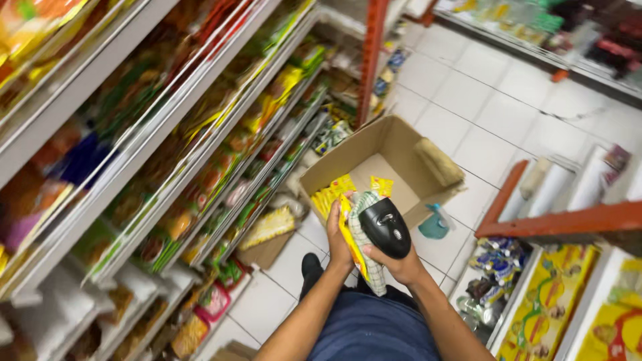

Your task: The person picks up food packets from retail shelves, scans them with a handheld barcode scanner, and places them into a cardboard box on the floor.

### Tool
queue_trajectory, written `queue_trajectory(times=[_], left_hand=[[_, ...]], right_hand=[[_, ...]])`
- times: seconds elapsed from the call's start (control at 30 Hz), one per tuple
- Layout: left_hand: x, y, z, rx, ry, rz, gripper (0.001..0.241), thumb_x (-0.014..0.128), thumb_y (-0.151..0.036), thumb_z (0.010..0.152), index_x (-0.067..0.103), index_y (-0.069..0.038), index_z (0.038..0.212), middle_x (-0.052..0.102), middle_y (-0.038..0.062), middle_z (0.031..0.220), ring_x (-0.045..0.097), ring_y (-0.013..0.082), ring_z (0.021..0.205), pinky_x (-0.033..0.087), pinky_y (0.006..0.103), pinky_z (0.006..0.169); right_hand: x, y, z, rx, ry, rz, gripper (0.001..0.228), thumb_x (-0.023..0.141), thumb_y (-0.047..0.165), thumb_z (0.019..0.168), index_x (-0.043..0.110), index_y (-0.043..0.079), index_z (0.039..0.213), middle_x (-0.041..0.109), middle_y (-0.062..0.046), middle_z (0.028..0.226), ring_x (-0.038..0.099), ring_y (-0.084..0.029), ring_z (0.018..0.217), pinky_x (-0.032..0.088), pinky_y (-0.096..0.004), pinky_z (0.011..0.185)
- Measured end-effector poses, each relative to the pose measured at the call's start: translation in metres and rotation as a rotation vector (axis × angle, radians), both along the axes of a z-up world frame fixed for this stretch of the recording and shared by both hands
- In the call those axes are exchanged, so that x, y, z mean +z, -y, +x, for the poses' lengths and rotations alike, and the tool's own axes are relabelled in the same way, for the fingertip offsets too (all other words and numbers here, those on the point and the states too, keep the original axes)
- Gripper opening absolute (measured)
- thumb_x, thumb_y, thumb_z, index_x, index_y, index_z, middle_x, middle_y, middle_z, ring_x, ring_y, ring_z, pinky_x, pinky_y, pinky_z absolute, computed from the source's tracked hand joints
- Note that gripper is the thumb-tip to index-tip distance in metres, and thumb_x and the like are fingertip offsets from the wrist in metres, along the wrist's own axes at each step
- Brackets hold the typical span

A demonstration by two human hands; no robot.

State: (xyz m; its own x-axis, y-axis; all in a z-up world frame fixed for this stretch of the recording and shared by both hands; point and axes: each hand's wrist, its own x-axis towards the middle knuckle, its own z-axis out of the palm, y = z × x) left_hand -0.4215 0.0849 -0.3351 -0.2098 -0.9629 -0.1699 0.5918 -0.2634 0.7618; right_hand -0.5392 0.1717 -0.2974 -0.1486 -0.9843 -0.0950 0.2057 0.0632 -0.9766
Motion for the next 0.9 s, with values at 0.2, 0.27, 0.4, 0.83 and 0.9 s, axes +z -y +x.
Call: queue_trajectory(times=[0.2, 0.27, 0.4, 0.83, 0.9], left_hand=[[-0.019, -0.021, 0.029, 0.078, -0.036, 0.085, 0.035, 0.045, -0.025, 0.106, 0.061, -0.005, 0.129, 0.069, 0.009, 0.118, 0.067, 0.0191, 0.106, 0.054, 0.0325, 0.093], [-0.030, -0.022, 0.037, 0.120, 0.021, 0.144, 0.029, 0.049, -0.023, 0.106, 0.064, -0.004, 0.122, 0.068, 0.009, 0.110, 0.065, 0.0184, 0.097, 0.054, 0.0330, 0.086], [-0.054, -0.025, 0.042, 0.252, 0.427, -0.062, 0.031, 0.051, -0.025, 0.112, 0.066, 0.000, 0.100, 0.057, 0.003, 0.095, 0.056, 0.0134, 0.087, 0.051, 0.0298, 0.080], [-0.068, -0.003, 0.132, 0.504, 0.104, 0.140, 0.034, 0.049, -0.035, 0.110, 0.061, -0.008, 0.093, 0.060, 0.000, 0.087, 0.054, 0.0097, 0.080, 0.045, 0.0249, 0.077], [-0.079, -0.001, 0.149, 0.526, 0.145, 0.047, 0.037, 0.049, -0.037, 0.114, 0.059, -0.008, 0.093, 0.060, 0.002, 0.088, 0.054, 0.0107, 0.079, 0.044, 0.0255, 0.075]], right_hand=[[-0.030, 0.008, 0.012, 0.017, 0.360, 0.061, 0.042, 0.074, 0.002, 0.090, 0.061, 0.001, 0.131, 0.068, -0.006, 0.117, 0.064, -0.017, 0.110, 0.052, -0.035, 0.098], [-0.046, 0.016, 0.014, -0.035, 0.474, 0.123, 0.039, 0.073, 0.003, 0.093, 0.061, 0.002, 0.130, 0.066, -0.005, 0.115, 0.063, -0.017, 0.112, 0.052, -0.036, 0.100], [-0.066, 0.024, 0.026, 0.058, 0.247, 0.331, 0.040, 0.073, 0.005, 0.090, 0.062, 0.003, 0.128, 0.068, -0.008, 0.116, 0.065, -0.017, 0.103, 0.053, -0.037, 0.090], [-0.074, 0.119, 0.015, -0.130, -0.605, 0.153, 0.021, 0.082, 0.014, 0.084, 0.072, -0.001, 0.095, 0.075, -0.013, 0.084, 0.068, -0.020, 0.074, 0.054, -0.036, 0.073], [-0.104, 0.147, 0.020, -0.072, -0.617, 0.193, 0.026, 0.083, 0.016, 0.081, 0.072, 0.001, 0.099, 0.075, -0.014, 0.088, 0.069, -0.022, 0.081, 0.053, -0.038, 0.077]])
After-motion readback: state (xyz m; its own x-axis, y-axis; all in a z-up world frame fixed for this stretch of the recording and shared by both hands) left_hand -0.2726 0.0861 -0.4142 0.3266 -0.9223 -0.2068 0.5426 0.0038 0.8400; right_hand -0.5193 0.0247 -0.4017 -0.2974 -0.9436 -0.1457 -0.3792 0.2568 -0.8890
